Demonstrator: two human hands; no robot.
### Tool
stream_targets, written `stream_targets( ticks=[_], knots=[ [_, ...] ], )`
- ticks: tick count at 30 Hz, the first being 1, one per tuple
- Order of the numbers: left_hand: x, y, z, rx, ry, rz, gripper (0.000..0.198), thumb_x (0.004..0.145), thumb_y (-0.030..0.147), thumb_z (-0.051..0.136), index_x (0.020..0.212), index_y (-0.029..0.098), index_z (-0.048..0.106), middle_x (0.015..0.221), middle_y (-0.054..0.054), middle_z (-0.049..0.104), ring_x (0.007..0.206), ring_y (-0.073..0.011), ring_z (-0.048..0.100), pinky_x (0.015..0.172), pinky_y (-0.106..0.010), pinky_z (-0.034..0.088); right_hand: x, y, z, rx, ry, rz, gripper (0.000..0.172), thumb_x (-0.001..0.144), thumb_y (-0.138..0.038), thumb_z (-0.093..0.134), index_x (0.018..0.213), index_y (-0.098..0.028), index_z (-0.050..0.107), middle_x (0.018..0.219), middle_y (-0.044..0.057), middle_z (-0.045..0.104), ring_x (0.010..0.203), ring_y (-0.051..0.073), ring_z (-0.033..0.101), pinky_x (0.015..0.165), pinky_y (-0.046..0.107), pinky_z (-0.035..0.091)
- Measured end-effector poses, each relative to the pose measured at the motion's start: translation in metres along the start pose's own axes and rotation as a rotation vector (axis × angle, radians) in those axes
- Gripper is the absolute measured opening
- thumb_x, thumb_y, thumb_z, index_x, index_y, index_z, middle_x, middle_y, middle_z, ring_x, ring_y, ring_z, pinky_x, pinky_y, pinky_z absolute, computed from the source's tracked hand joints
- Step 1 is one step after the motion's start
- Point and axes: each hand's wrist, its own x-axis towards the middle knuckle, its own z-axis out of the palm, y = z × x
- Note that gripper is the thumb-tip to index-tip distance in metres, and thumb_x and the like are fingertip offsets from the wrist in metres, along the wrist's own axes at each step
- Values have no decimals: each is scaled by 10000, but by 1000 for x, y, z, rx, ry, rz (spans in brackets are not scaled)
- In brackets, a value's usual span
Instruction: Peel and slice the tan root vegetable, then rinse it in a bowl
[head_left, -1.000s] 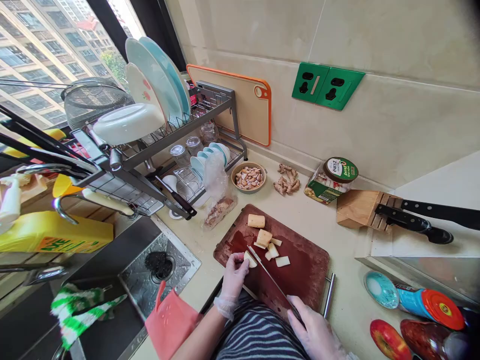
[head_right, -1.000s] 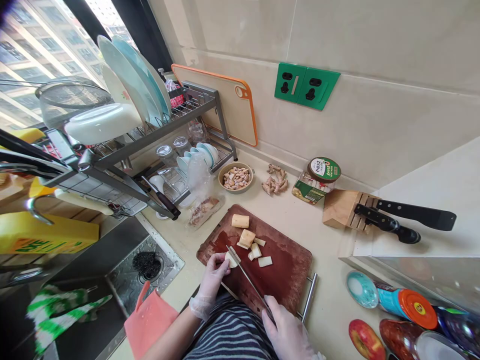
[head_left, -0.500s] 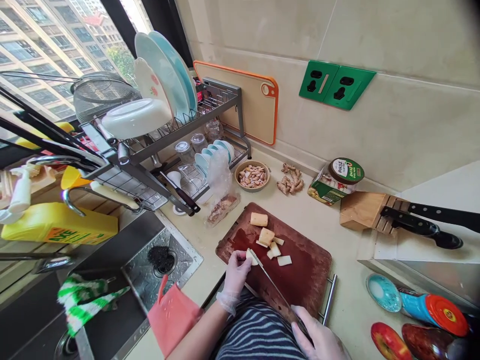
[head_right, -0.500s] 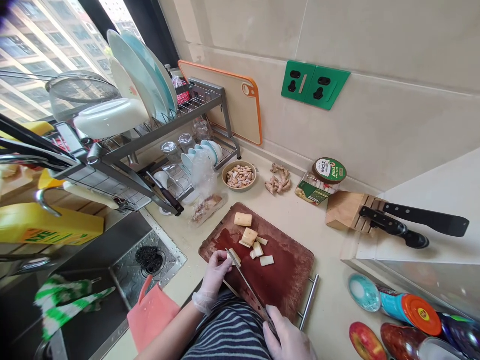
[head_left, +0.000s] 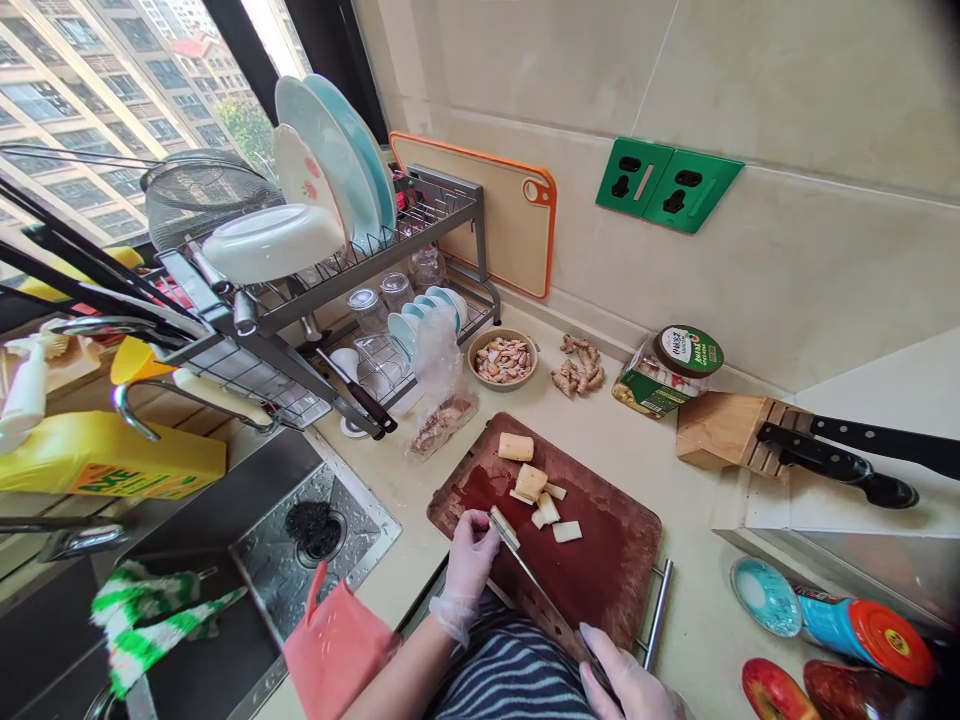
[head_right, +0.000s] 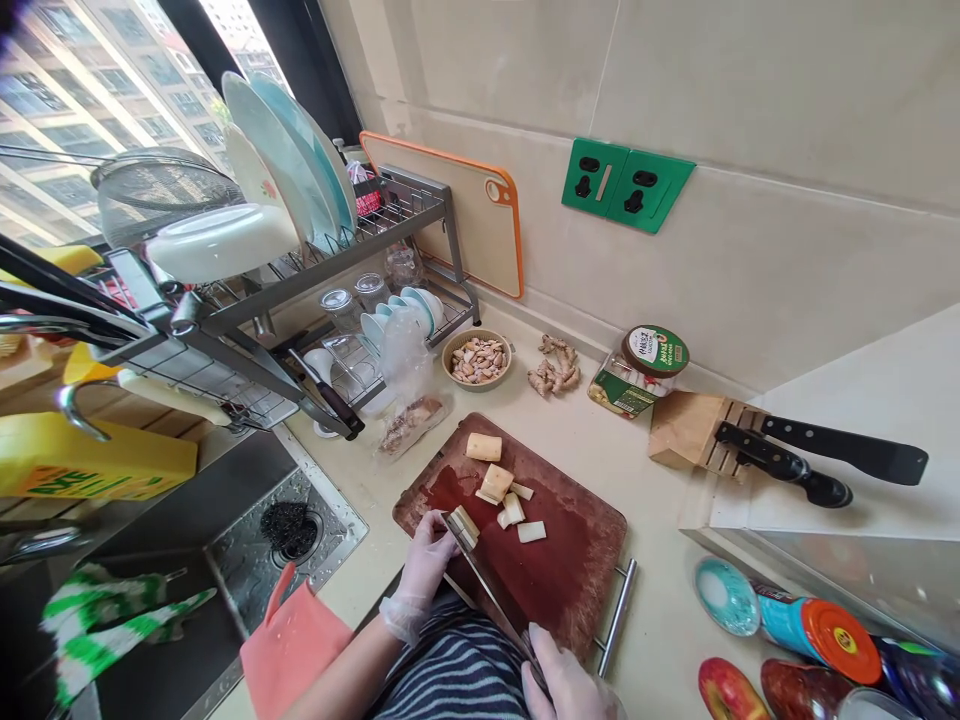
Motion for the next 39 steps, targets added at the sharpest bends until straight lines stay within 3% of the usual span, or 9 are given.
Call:
stream_targets(
  ticks=[7,12,19,23,29,35,39],
  knots=[
    [-1,3,1,-6,-1,-13,348,642,428,706,733,199,460,657,59,498,557,-89,500,542,-217,426,8,-11,-13,-26,-74,58,350,876,-349,407,1157,-326,614,982,15,736,746,185,712,632,210,537],
    [-2,3,1,50,14,7,357,645,459,705,751,189,496,695,36,525,584,-103,517,568,-241,456,20,-20,-7,-27,-28,139,280,872,-351,439,1072,-308,632,850,8,746,709,166,702,620,190,496],
    [-3,6,1,74,15,10,395,626,508,706,760,182,528,758,0,568,663,-140,561,610,-267,476,37,-20,-3,44,-87,157,278,886,-361,409,1009,-266,639,845,25,743,735,178,703,622,205,488],
    [-7,9,1,39,22,-1,398,618,513,702,779,183,549,779,-9,587,665,-143,562,619,-273,475,31,-22,-10,117,-97,158,332,900,-378,347,1022,-271,637,830,20,740,765,179,700,639,206,496],
    [-7,7,0,49,28,19,316,635,436,690,774,184,560,744,7,571,639,-125,536,633,-259,465,11,-23,-12,116,24,179,385,883,-480,352,1066,-296,638,919,19,740,817,185,697,692,203,510],
    [-7,11,3,34,48,-1,284,633,397,687,744,187,531,710,27,534,599,-113,518,596,-253,454,4,-26,-24,99,-40,154,350,863,-469,390,1072,-344,640,896,-14,743,772,180,699,644,198,513],
    [-8,15,5,23,61,-2,292,631,409,696,727,189,530,706,29,531,604,-114,519,600,-254,458,2,-31,-18,42,3,208,333,867,-438,372,1054,-361,636,855,-27,741,716,176,697,628,202,508]
  ],
)
